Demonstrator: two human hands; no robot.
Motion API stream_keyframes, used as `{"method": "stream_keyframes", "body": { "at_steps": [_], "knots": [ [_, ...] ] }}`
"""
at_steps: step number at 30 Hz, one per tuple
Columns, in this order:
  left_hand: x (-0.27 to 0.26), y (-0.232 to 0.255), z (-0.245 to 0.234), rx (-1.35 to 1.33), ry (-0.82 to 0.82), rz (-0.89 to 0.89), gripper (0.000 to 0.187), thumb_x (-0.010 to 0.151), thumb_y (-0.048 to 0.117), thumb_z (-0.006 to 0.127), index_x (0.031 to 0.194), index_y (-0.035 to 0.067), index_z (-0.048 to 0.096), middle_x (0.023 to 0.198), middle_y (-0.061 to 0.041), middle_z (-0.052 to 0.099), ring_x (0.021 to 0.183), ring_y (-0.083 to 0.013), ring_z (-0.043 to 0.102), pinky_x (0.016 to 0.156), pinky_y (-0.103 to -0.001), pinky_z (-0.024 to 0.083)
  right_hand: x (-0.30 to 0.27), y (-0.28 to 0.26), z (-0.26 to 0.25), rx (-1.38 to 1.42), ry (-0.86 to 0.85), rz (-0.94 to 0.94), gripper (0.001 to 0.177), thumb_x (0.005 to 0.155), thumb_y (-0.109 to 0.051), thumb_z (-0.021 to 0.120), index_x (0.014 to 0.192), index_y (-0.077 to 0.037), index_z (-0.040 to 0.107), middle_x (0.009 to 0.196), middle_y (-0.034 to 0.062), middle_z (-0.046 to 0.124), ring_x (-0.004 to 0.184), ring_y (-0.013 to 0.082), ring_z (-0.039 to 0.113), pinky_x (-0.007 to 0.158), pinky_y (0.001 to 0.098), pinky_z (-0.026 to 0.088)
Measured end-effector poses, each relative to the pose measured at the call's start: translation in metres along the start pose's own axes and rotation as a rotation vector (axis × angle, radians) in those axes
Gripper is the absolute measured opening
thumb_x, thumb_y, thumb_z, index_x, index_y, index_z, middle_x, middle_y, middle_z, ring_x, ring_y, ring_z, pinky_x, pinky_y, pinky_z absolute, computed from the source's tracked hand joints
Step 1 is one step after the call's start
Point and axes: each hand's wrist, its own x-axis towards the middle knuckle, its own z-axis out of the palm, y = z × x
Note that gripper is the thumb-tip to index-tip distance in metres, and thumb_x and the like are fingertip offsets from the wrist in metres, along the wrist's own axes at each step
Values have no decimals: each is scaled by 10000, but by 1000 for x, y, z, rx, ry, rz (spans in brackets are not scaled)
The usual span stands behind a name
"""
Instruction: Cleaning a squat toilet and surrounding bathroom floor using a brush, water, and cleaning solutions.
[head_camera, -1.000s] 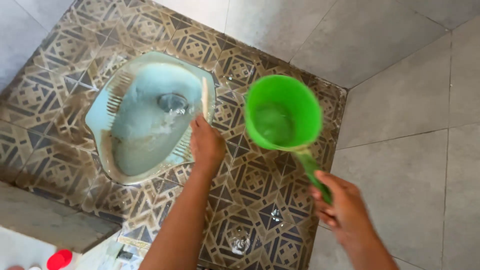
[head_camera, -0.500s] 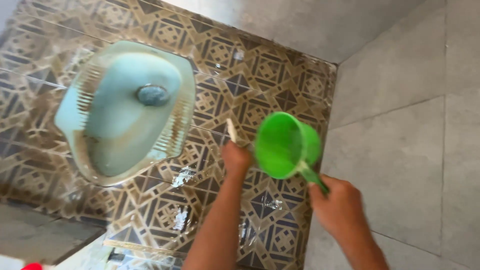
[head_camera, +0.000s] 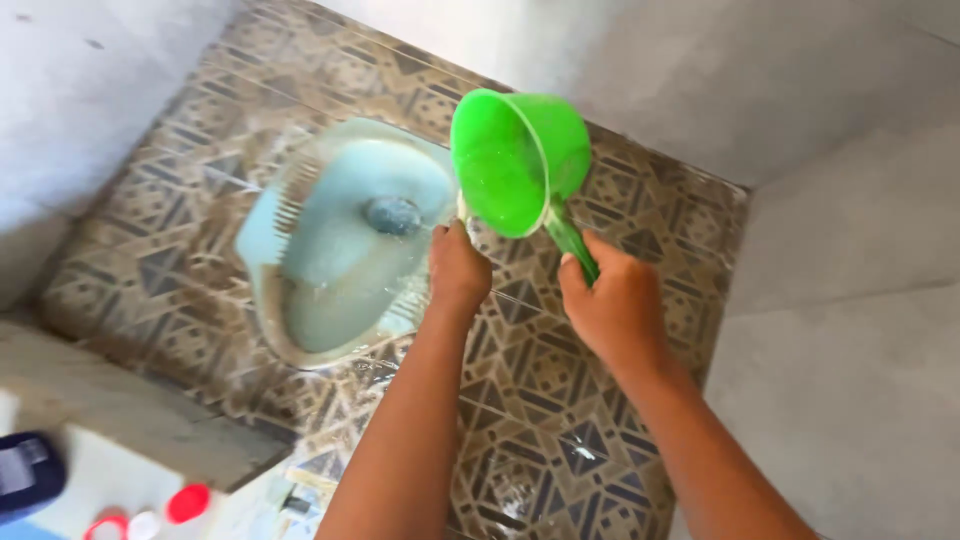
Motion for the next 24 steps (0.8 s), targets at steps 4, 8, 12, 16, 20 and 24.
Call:
{"method": "stream_keyframes", "body": {
  "at_steps": [4, 8, 12, 16, 20, 24],
  "knots": [
    [30, -25, -25, 69, 76, -27, 312, 795, -3, 644, 1105, -27, 622, 1173, -265, 614, 1125, -455, 593, 958, -500, 487, 30, -46, 12, 21, -4, -127, 210, 944, -194, 659, 990, 10, 682, 670, 204, 646, 636, 382, 673, 572, 469, 505],
    [50, -59, -47, 118, 83, -118, 272, 804, 40, 623, 1059, -33, 684, 1126, -289, 668, 1118, -446, 639, 991, -482, 509, 38, -83, 26, 11, -82, -171, 198, 924, -158, 639, 980, 12, 724, 691, 204, 663, 633, 380, 690, 584, 480, 526],
    [40, -63, -81, 107, 96, -172, 282, 783, 50, 628, 1043, -36, 698, 1129, -295, 675, 1125, -440, 646, 996, -464, 518, 30, -94, 48, -36, -34, -377, 342, 910, -162, 675, 1155, 76, 684, 747, 229, 677, 670, 386, 701, 607, 468, 556],
    [18, -51, -115, 152, 70, -211, 337, 819, 48, 625, 1149, -14, 664, 1224, -285, 608, 1156, -432, 617, 974, -462, 520, 26, -115, 58, -131, -55, -436, 335, 927, -146, 667, 1202, 46, 651, 797, 232, 683, 719, 413, 689, 626, 507, 539],
    [0, -34, -140, 410, 161, -72, 449, 873, 40, 645, 1314, -7, 572, 1277, -213, 544, 1154, -361, 612, 879, -423, 566, 22, -133, 65, -207, -97, -442, 384, 953, -113, 640, 1322, -16, 598, 900, 221, 651, 767, 435, 672, 633, 518, 539],
    [-20, -26, -168, 612, 217, 9, 489, 902, 73, 673, 1367, -5, 541, 1242, -148, 548, 1136, -303, 616, 829, -393, 589, 14, -139, 81, -227, -111, -488, 478, 908, -65, 617, 1382, -66, 553, 979, 208, 598, 848, 431, 667, 682, 513, 549]
  ]
}}
